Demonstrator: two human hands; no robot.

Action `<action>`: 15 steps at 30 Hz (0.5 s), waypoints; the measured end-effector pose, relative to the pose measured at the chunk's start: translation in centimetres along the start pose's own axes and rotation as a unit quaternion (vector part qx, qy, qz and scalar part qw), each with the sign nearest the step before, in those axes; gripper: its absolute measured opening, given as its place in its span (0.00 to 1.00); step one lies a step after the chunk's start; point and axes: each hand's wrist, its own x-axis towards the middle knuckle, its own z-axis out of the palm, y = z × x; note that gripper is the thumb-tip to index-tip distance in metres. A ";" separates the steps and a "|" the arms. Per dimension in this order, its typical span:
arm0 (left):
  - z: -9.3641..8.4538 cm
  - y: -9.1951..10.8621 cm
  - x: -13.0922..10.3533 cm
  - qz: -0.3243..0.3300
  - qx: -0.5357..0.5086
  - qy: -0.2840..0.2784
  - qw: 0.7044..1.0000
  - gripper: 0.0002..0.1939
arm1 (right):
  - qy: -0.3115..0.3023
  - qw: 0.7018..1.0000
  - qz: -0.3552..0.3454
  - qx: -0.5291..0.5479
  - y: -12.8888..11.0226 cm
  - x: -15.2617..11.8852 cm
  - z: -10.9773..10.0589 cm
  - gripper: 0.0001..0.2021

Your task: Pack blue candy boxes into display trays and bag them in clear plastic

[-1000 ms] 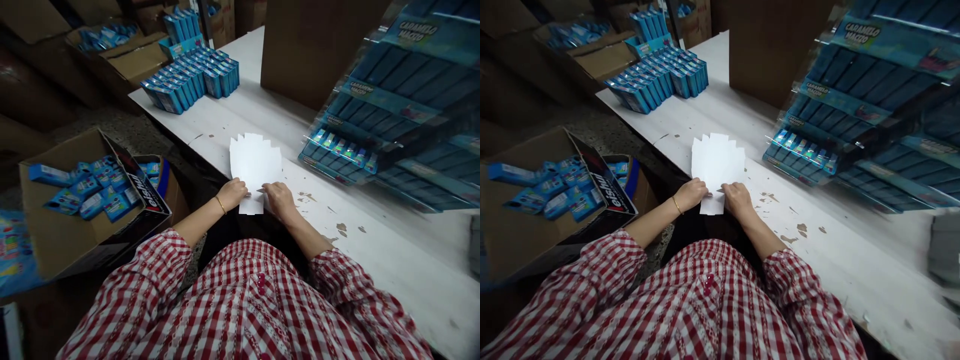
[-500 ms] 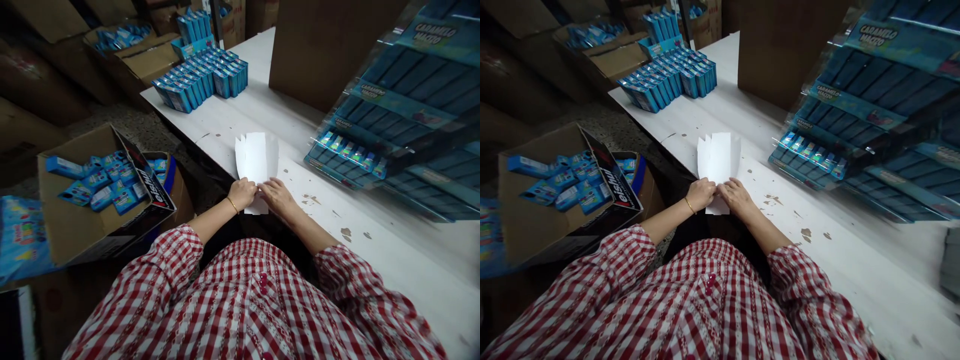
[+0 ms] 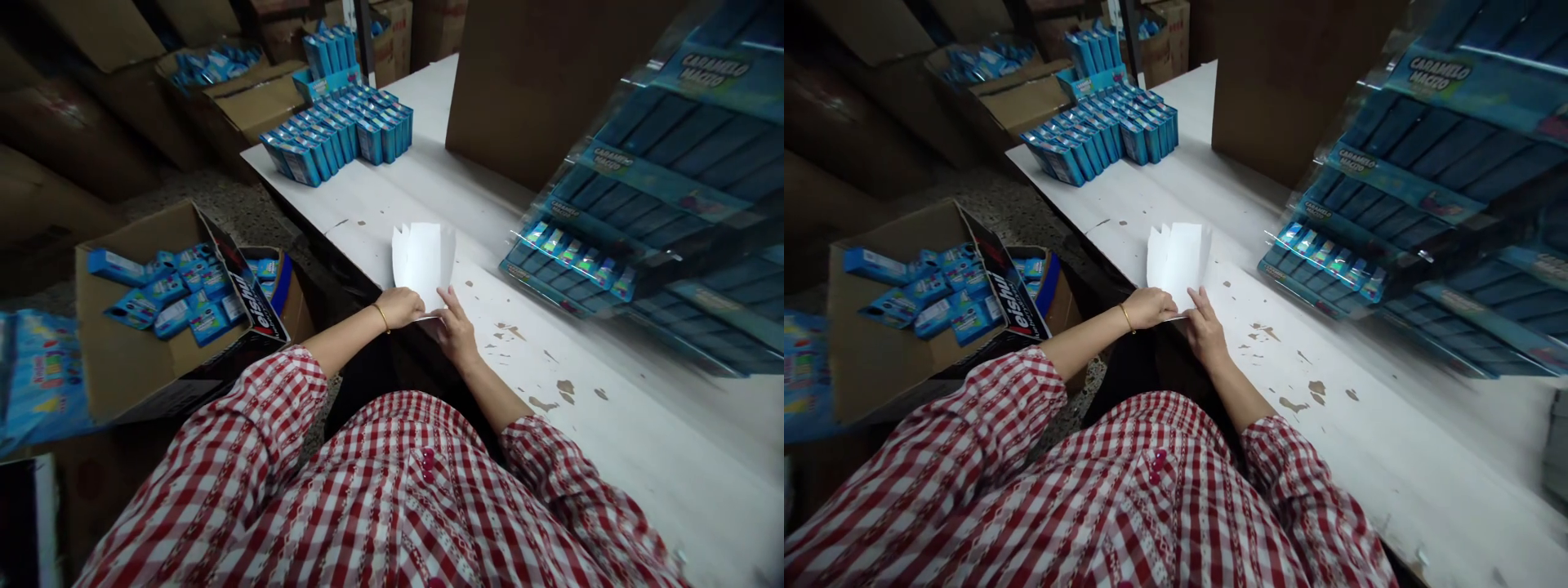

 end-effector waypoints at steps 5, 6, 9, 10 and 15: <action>-1.9 -0.8 0.3 0.057 -0.054 -0.069 0.995 0.18 | 0.090 0.990 0.106 0.027 -0.5 0.1 1.0 0.06; -2.1 -0.8 0.4 0.058 -0.051 -0.080 0.994 0.16 | 0.098 0.988 0.117 0.027 -0.6 0.1 1.0 0.07; -2.2 -0.6 0.8 0.010 -0.038 -0.074 0.996 0.10 | 0.106 0.984 0.141 0.030 -1.2 0.5 0.8 0.15; -2.0 -0.6 0.9 -0.014 -0.044 -0.062 0.997 0.10 | 0.106 0.983 0.149 0.033 -1.4 0.5 0.7 0.17; -0.7 -0.6 1.4 -0.080 -0.105 -0.006 0.991 0.15 | 0.079 0.984 0.151 0.055 -2.1 0.5 0.0 0.21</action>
